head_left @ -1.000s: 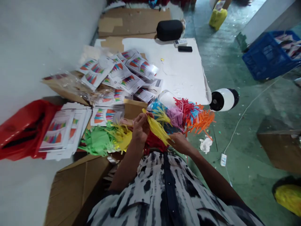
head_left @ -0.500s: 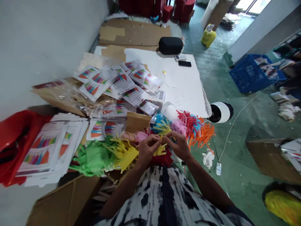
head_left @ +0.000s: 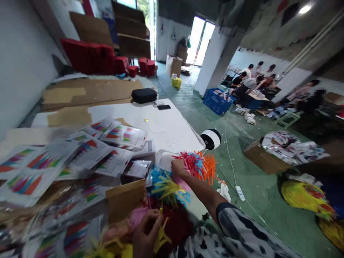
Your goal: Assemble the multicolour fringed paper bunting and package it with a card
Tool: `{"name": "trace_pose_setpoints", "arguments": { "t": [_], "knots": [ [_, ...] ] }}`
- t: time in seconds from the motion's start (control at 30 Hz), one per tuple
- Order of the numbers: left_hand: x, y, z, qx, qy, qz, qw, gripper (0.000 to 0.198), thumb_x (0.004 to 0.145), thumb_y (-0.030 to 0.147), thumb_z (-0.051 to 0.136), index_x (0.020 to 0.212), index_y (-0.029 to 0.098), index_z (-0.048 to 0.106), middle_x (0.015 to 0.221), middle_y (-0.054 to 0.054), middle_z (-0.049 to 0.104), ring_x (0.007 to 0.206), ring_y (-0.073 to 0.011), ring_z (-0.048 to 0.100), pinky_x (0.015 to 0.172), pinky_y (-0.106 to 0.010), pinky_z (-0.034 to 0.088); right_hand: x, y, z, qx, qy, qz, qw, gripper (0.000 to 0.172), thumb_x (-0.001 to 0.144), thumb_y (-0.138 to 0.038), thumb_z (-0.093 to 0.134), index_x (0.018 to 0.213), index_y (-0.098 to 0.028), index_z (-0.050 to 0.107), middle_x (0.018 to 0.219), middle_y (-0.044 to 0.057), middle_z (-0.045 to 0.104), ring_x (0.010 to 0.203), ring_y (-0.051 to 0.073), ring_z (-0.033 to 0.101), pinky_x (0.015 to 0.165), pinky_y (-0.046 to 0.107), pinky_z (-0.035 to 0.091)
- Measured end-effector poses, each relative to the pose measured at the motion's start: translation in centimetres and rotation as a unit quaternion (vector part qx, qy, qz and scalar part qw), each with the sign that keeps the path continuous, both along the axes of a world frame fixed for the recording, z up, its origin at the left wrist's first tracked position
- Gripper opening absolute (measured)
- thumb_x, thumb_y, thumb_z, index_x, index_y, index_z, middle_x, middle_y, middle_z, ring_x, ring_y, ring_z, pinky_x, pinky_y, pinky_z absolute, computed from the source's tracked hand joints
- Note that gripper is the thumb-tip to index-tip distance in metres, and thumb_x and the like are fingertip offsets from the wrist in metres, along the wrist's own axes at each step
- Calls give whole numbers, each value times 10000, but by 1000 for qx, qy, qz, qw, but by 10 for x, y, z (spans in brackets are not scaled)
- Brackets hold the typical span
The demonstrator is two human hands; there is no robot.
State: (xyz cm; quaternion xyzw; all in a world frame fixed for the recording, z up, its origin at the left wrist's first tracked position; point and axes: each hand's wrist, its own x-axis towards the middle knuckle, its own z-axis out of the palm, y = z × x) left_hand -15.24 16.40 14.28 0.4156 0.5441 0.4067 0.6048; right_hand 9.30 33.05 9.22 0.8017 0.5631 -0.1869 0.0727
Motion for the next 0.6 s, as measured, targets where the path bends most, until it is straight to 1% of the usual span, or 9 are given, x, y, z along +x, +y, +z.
{"name": "trace_pose_setpoints", "arguments": {
  "t": [0.07, 0.13, 0.23, 0.3, 0.43, 0.5, 0.6],
  "knots": [
    [1, 3, 1, -6, 9, 2, 1000, 534, 572, 710, 866, 638, 207, 702, 854, -51, 725, 840, -246, 692, 795, -304, 575, 2, 0, -7, -14, 2, -3, 1000, 383, 999, -391, 683, 1297, -154, 644, 1295, 111, 669, 1114, 239, 685, 951, 452, 599],
    [4, 4, 5, -2, 24, -4, 1000, 546, 565, 733, 857, 633, 212, 707, 834, -49, 726, 854, -257, 697, 807, -310, 581, 5, -4, -12, -18, 11, 1, 1000, 386, 999, -392, 682, 1304, -158, 641, 1305, 111, 665, 1124, 243, 682, 959, 459, 596],
    [10, 2, 13, 12, 38, -5, 999, 516, 580, 706, 865, 644, 217, 712, 870, -55, 740, 919, -280, 707, 838, -323, 589, 13, -14, -15, -7, 30, 4, 1000, 384, 1003, -395, 676, 1310, -166, 639, 1313, 106, 662, 1131, 244, 679, 963, 466, 594],
    [17, -3, 18, 20, 34, -1, 999, 482, 593, 664, 880, 661, 216, 716, 900, -53, 746, 936, -279, 712, 845, -323, 590, 20, -21, -14, 10, 48, 5, 999, 377, 1005, -395, 674, 1305, -170, 641, 1308, 102, 665, 1130, 243, 680, 963, 466, 594],
    [31, -20, 27, 27, 27, -3, 999, 404, 626, 591, 887, 682, 226, 724, 956, -31, 754, 947, -267, 718, 830, -311, 587, 31, -36, -2, 72, 96, 9, 993, 366, 1006, -411, 669, 1280, -168, 653, 1286, 96, 677, 1129, 242, 682, 981, 480, 581],
    [35, -29, 28, 30, 34, -7, 999, 386, 636, 582, 885, 691, 233, 729, 971, -22, 754, 948, -257, 715, 824, -302, 582, 33, -48, 9, 115, 126, 10, 985, 344, 1026, -363, 627, 1306, -162, 646, 1258, 97, 704, 1132, 241, 684, 1000, 468, 558],
    [39, -42, 26, 38, 59, -10, 997, 435, 600, 613, 899, 702, 220, 741, 978, -35, 758, 950, -256, 713, 827, -302, 578, 33, -78, 27, 178, 185, 28, 966, 306, 1024, -234, 558, 1299, -167, 675, 1211, 80, 759, 1113, 213, 695, 979, 350, 518]
  ]
}}
